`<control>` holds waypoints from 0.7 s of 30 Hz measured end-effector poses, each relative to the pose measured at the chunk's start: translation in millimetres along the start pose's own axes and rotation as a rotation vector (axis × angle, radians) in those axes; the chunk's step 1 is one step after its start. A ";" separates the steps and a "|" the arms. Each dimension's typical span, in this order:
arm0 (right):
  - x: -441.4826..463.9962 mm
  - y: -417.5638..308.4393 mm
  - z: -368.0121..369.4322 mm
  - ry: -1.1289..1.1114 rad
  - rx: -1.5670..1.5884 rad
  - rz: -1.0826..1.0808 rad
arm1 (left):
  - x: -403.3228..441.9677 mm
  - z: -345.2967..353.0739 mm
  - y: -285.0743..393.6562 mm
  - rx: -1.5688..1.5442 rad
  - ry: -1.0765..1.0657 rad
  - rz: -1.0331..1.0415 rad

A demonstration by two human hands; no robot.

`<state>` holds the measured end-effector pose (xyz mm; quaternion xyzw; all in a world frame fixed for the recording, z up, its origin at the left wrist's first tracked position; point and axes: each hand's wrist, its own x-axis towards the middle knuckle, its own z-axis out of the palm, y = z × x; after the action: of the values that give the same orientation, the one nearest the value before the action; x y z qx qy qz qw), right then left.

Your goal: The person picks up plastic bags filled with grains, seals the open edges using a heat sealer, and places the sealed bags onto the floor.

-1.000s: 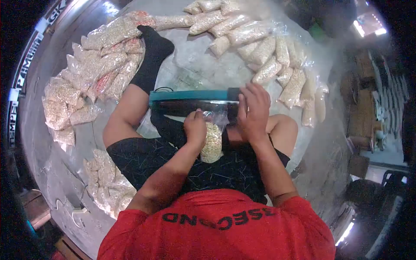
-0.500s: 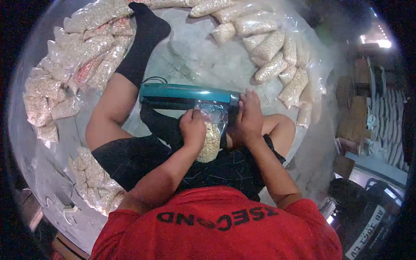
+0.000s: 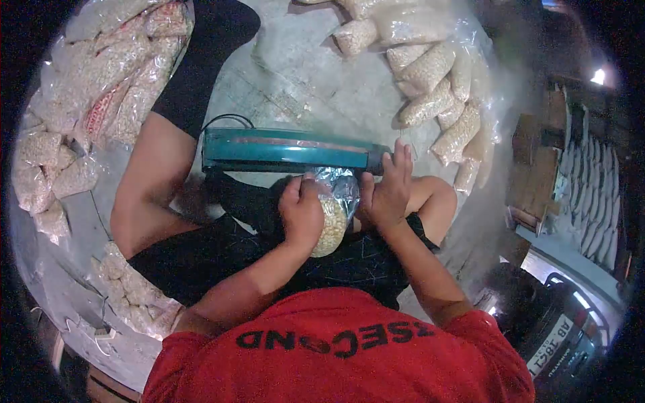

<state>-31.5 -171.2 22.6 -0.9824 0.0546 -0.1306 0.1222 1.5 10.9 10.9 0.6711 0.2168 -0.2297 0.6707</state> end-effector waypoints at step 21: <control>-6.0 -8.6 -13.7 -0.010 -0.086 0.037 | -0.6 5.6 -5.9 -0.009 0.041 0.151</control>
<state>-40.3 -165.2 36.1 -0.9862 0.0777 -0.1210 0.0826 -2.6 5.3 6.5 0.6870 0.1806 -0.1636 0.6846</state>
